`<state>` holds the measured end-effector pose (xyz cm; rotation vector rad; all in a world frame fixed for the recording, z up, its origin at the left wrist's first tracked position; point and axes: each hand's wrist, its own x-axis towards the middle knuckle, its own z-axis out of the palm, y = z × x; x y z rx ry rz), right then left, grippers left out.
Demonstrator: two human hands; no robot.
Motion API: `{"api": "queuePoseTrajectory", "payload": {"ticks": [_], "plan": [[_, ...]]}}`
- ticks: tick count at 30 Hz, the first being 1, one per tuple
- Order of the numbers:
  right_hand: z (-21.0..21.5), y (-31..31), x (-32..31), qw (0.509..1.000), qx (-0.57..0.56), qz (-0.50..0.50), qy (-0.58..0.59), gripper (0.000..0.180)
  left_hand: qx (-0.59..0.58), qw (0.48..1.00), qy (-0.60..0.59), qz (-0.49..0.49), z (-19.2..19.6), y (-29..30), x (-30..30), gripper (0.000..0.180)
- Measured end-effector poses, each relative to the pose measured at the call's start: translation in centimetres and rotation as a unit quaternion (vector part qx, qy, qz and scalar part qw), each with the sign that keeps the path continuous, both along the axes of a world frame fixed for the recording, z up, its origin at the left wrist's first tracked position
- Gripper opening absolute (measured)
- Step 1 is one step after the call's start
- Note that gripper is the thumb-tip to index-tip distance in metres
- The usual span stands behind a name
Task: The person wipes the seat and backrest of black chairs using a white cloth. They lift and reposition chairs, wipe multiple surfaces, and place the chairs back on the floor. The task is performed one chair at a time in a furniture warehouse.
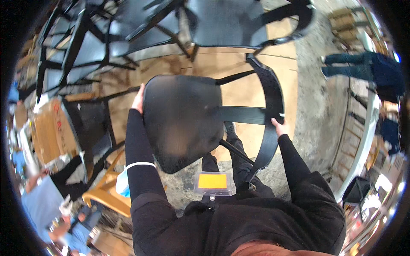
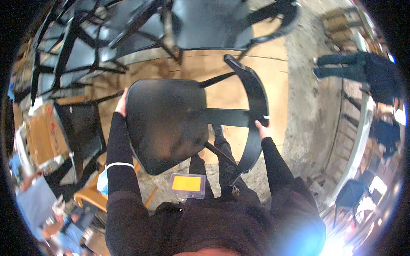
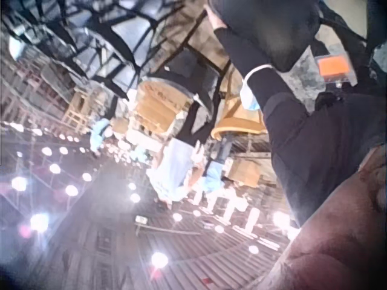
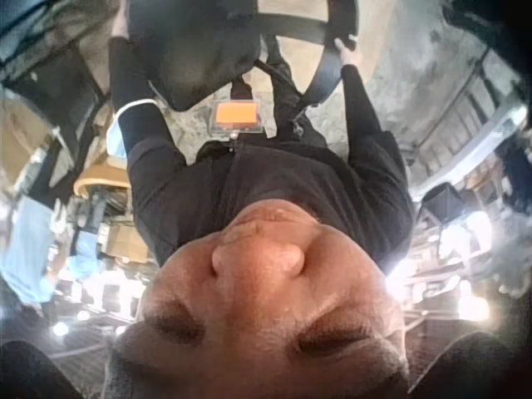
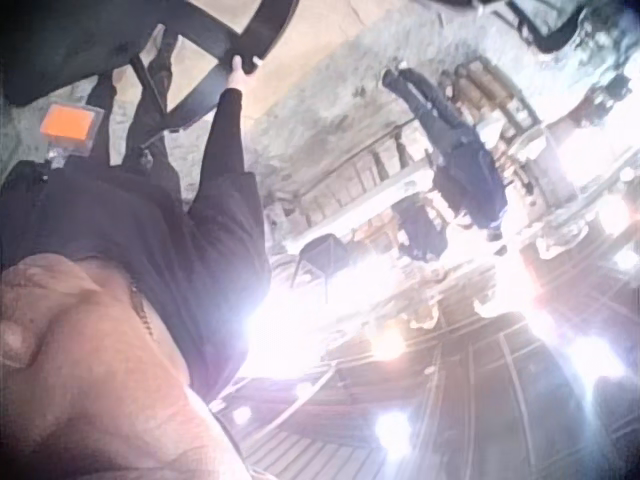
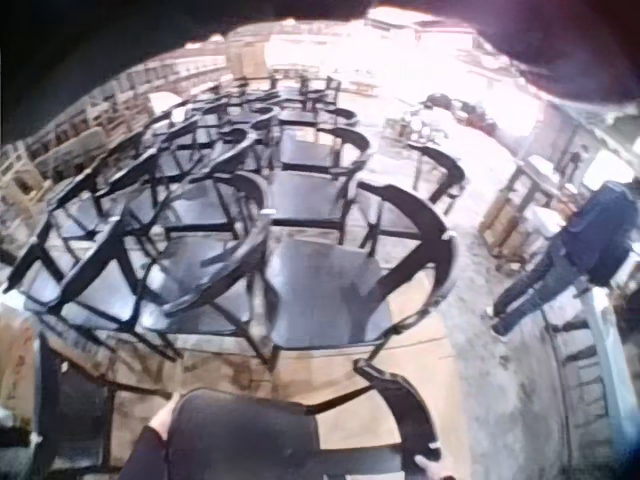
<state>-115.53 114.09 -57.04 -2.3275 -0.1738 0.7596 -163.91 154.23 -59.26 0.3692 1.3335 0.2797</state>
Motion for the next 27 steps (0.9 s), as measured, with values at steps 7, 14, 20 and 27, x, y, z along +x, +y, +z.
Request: {"api": "queuePoseTrajectory", "payload": {"ticks": [7,14,20,27], "plan": [[0.8,-1.3,-0.5,0.999,-0.029,0.032,0.029,0.085,0.178,0.98,-0.085,-0.031,4.9,-1.3,5.9,0.056],[11.5,-8.5,-1.8,0.999,-0.017,-0.038,-0.027,0.064,0.293,0.941,0.004,-0.168,15.7,-8.6,1.6,0.049],[25.1,-14.2,-5.7,0.993,0.02,-0.089,-0.068,0.065,0.266,0.954,0.039,-0.133,21.2,-11.0,-2.2,0.049],[34.6,-21.4,-9.1,0.967,0.052,-0.128,-0.216,0.058,0.277,0.954,-0.023,-0.111,27.9,-12.3,-3.0,0.05]]}}
